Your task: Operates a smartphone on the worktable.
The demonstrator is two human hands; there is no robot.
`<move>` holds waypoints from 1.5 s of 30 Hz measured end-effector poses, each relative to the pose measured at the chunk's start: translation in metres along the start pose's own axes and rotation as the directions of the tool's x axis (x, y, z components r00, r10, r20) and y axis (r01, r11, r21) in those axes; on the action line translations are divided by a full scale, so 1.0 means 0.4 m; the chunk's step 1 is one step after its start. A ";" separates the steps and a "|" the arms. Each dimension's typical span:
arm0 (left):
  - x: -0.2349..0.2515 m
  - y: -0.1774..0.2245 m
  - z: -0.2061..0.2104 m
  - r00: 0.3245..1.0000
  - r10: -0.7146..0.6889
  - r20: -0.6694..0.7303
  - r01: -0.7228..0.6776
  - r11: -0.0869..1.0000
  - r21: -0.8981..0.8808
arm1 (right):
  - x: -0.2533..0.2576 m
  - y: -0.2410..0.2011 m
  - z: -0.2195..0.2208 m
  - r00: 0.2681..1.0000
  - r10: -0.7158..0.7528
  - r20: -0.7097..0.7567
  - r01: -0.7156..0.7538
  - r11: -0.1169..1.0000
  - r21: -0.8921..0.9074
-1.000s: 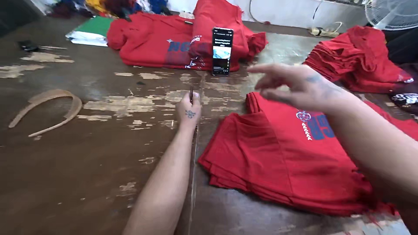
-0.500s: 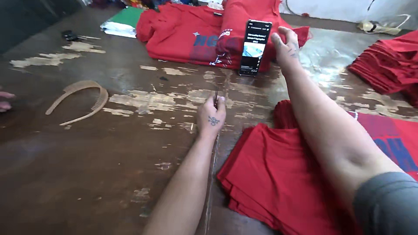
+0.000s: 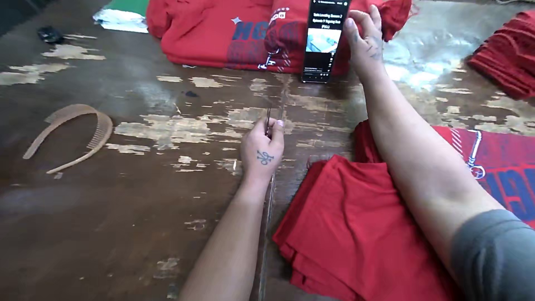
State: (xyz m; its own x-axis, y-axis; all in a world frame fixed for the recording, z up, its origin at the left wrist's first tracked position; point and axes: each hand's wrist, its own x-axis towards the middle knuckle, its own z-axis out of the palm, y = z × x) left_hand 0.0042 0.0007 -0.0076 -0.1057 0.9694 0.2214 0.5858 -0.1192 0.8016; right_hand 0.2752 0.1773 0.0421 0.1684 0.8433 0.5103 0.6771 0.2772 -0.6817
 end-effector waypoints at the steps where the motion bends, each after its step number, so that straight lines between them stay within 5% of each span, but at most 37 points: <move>1: 0.000 0.000 0.000 1.000 -0.008 0.006 0.008 1.000 -0.004 | 0.001 -0.001 0.004 1.000 0.001 -0.008 -0.001 1.000 -0.004; 9: -0.001 0.000 0.000 1.000 -0.001 0.000 0.001 1.000 -0.011 | 0.003 -0.010 0.008 0.998 0.062 0.027 -0.058 0.992 -0.113; 45: 0.002 -0.004 0.000 1.000 0.013 0.002 -0.013 0.999 0.033 | 0.000 -0.008 0.008 0.998 0.068 0.015 -0.068 0.997 0.023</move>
State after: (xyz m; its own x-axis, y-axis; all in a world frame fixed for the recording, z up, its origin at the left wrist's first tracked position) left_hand 0.0033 0.0017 -0.0087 -0.0960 0.9683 0.2307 0.6134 -0.1249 0.7799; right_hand 0.2706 0.1779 0.0424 0.2030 0.8670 0.4551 0.6476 0.2297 -0.7265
